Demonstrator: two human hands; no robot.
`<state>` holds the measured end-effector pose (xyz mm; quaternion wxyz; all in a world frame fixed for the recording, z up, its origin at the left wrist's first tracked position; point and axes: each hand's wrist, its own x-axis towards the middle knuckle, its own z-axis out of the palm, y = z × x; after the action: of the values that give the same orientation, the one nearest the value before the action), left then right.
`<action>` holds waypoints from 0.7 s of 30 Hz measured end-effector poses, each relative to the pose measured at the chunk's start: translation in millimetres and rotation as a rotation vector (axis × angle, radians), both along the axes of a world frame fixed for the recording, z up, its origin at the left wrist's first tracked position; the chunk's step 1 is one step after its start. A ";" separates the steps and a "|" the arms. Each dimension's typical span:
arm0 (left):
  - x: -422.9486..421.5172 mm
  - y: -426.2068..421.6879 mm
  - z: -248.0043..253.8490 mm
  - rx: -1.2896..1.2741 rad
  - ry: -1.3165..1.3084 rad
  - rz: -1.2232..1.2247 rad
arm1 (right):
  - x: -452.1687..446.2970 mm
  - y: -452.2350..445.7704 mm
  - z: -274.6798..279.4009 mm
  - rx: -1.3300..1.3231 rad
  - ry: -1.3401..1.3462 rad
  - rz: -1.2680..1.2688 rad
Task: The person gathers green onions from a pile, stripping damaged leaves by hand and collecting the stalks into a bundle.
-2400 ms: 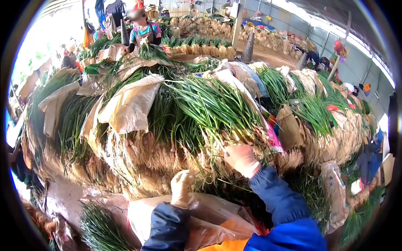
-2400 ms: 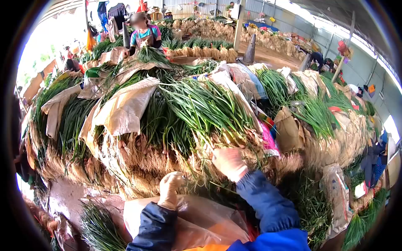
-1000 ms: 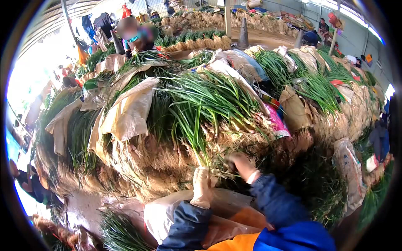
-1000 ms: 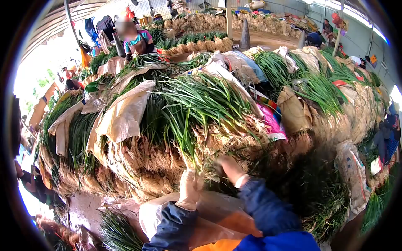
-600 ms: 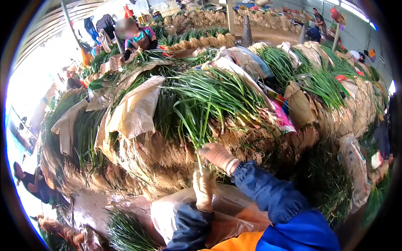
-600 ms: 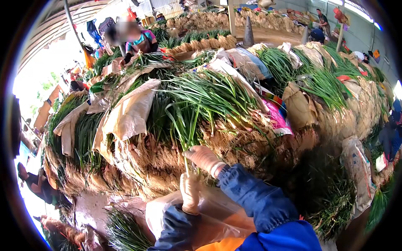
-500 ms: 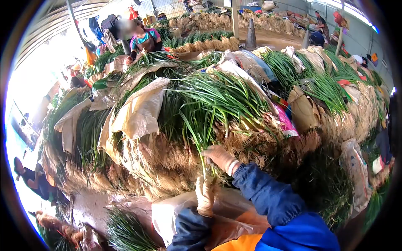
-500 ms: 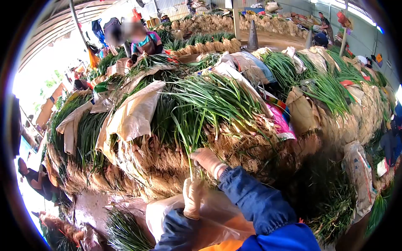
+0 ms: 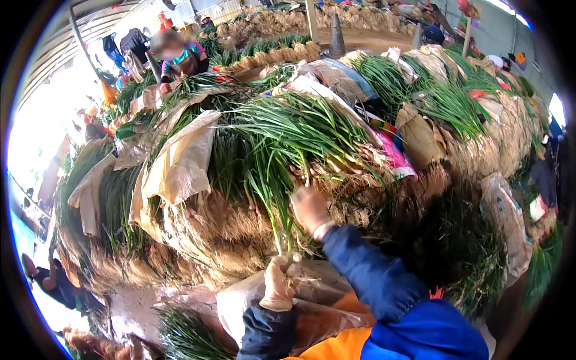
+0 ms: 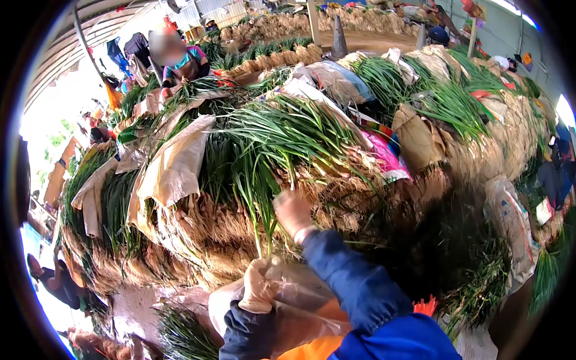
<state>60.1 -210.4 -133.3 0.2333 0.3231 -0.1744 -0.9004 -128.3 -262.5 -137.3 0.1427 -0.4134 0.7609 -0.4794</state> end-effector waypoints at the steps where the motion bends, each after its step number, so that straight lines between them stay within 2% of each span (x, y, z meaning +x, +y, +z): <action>1: 6.2 6.5 6.2 -0.053 -0.008 -0.017 | -22.1 0.6 4.1 -0.055 -0.238 -0.120; 3: 16.5 5.4 -11.3 -0.111 -0.116 0.093 | -47.5 23.6 6.1 -0.184 -0.046 -0.042; 5: 14.6 8.2 8.2 -0.090 -0.230 0.292 | -58.5 75.5 9.4 -0.084 0.231 0.145; 6: 19.2 4.2 -8.0 -0.294 -0.321 0.321 | -65.9 98.1 -1.2 0.188 0.337 0.265; 7: 24.0 -0.7 12.7 -0.490 -0.378 0.132 | -71.5 124.2 -14.4 0.460 0.440 0.388; 9: 37.8 -20.7 -18.0 -0.608 -0.664 -0.080 | -86.9 173.7 -87.1 0.984 0.976 0.834; 10: 35.2 -24.0 -16.0 -0.611 -0.673 -0.080 | -77.7 170.7 -78.6 1.000 0.851 0.900; 11: 30.7 -28.2 -12.6 -0.772 -0.816 -0.136 | -61.3 166.7 -72.0 1.013 0.716 0.963; 12: 28.7 -26.8 -11.9 -0.927 -0.958 -0.201 | -41.3 150.8 -61.4 0.779 0.565 0.737; 13: 29.2 -24.1 -16.0 -0.924 -0.972 -0.218 | -24.9 129.7 -39.2 0.610 0.427 0.613; 14: 28.5 -26.2 -22.4 -1.052 -1.052 -0.261 | -12.5 105.9 -33.1 0.475 0.375 0.523; 15: 27.2 -30.2 -26.8 -1.185 -1.130 -0.294 | -3.2 80.4 -28.7 0.453 0.352 0.465; 16: 27.2 -26.6 -32.2 -1.276 -1.325 -0.334 | 4.9 55.6 -33.9 0.579 0.392 0.451; 17: 19.9 -16.4 -4.8 -1.303 -1.311 -0.443 | 8.4 29.8 -56.1 0.598 0.488 0.364; 19: 33.1 -17.5 -34.8 -1.368 -1.280 -0.449 | 5.6 0.2 -97.7 0.713 0.596 0.381; 20: 32.0 -16.3 -24.6 -1.389 -1.325 -0.481 | 4.1 -1.8 -81.7 0.891 0.604 0.424; 21: 37.6 -17.7 -10.8 -1.399 -1.334 -0.465 | -3.9 4.5 -79.4 0.740 0.351 0.482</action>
<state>97.7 -228.1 -144.1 0.0431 0.5109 -0.8207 -0.2523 -132.2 -258.0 -216.7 0.2567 -0.5744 0.7755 -0.0524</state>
